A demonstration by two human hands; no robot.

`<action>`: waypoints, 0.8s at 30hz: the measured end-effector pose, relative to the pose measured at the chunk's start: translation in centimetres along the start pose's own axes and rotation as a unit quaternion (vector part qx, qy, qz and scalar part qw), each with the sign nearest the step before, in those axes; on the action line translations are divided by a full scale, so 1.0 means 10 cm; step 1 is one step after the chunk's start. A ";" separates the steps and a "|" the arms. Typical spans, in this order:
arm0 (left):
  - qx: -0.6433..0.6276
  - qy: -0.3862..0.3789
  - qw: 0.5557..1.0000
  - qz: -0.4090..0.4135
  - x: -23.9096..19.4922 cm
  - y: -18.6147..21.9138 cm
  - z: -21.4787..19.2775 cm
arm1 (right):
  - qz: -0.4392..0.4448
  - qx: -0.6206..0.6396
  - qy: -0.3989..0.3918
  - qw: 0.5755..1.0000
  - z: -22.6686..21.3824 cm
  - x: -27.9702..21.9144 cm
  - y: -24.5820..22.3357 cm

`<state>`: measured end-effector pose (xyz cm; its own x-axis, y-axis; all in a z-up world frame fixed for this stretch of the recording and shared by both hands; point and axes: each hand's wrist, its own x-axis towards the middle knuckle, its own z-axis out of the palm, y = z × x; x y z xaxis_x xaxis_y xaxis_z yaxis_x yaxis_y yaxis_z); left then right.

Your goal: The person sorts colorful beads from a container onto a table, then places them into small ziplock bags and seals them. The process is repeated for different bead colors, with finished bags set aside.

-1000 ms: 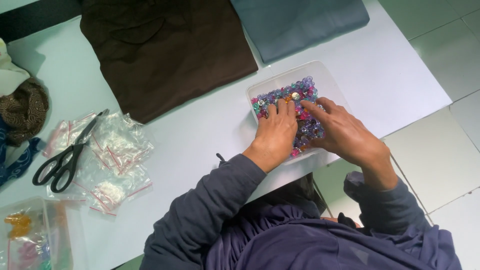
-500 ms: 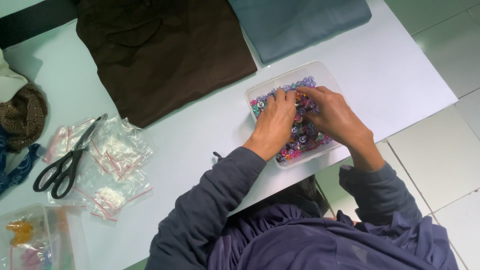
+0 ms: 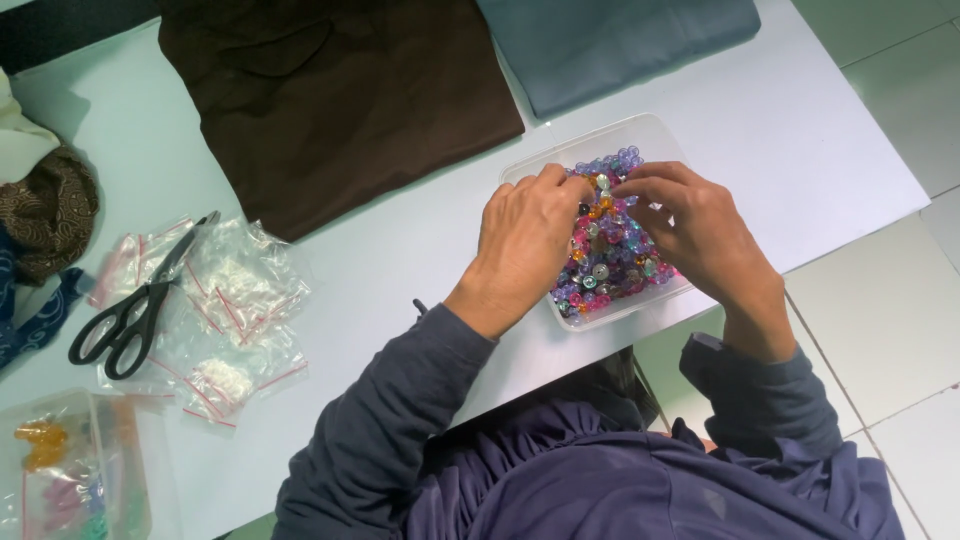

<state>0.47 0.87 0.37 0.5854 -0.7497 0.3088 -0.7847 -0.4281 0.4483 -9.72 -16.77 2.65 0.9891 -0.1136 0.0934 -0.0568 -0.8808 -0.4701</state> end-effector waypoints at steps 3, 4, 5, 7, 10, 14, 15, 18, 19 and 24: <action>0.032 -0.004 0.999 -0.004 -0.03 -0.04 0.24 | 0.022 -0.069 -0.009 0.997 0.09 -0.03 0.10; 0.032 -0.004 0.999 -0.003 -0.04 -0.01 0.27 | 0.023 -0.070 -0.009 0.997 0.12 -0.05 0.13; 0.037 0.001 0.999 0.007 -0.05 0.01 0.29 | 0.032 -0.119 -0.027 0.992 0.15 -0.06 0.16; 0.042 0.006 0.999 0.017 -0.05 0.05 0.38 | 0.040 -0.168 -0.045 0.984 0.20 -0.07 0.19; 0.038 -0.011 0.999 0.025 -0.03 0.08 0.54 | 0.039 -0.172 -0.065 0.982 0.30 -0.09 0.24; 0.050 -0.011 0.998 0.033 -0.04 0.09 0.67 | 0.041 -0.225 -0.069 0.971 0.44 -0.09 0.35; 0.057 -0.017 0.998 0.032 -0.05 0.09 0.68 | 0.039 -0.238 -0.070 0.968 0.47 -0.08 0.37; 0.059 -0.021 0.998 0.032 -0.07 0.08 0.69 | 0.045 -0.242 -0.075 0.966 0.46 -0.08 0.35; 0.059 -0.021 0.998 0.031 -0.09 0.09 0.68 | 0.045 -0.242 -0.076 0.966 0.46 -0.10 0.33; 0.014 0.015 0.999 0.029 -0.15 0.05 0.57 | 0.054 -0.033 -0.009 0.998 0.36 -0.16 0.13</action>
<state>-1.97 -1.16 -4.63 0.5438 -0.7585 0.3591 -0.8229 -0.3981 0.4053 -10.88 -16.07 -1.22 0.9789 -0.2023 0.0286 -0.1722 -0.8921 -0.4178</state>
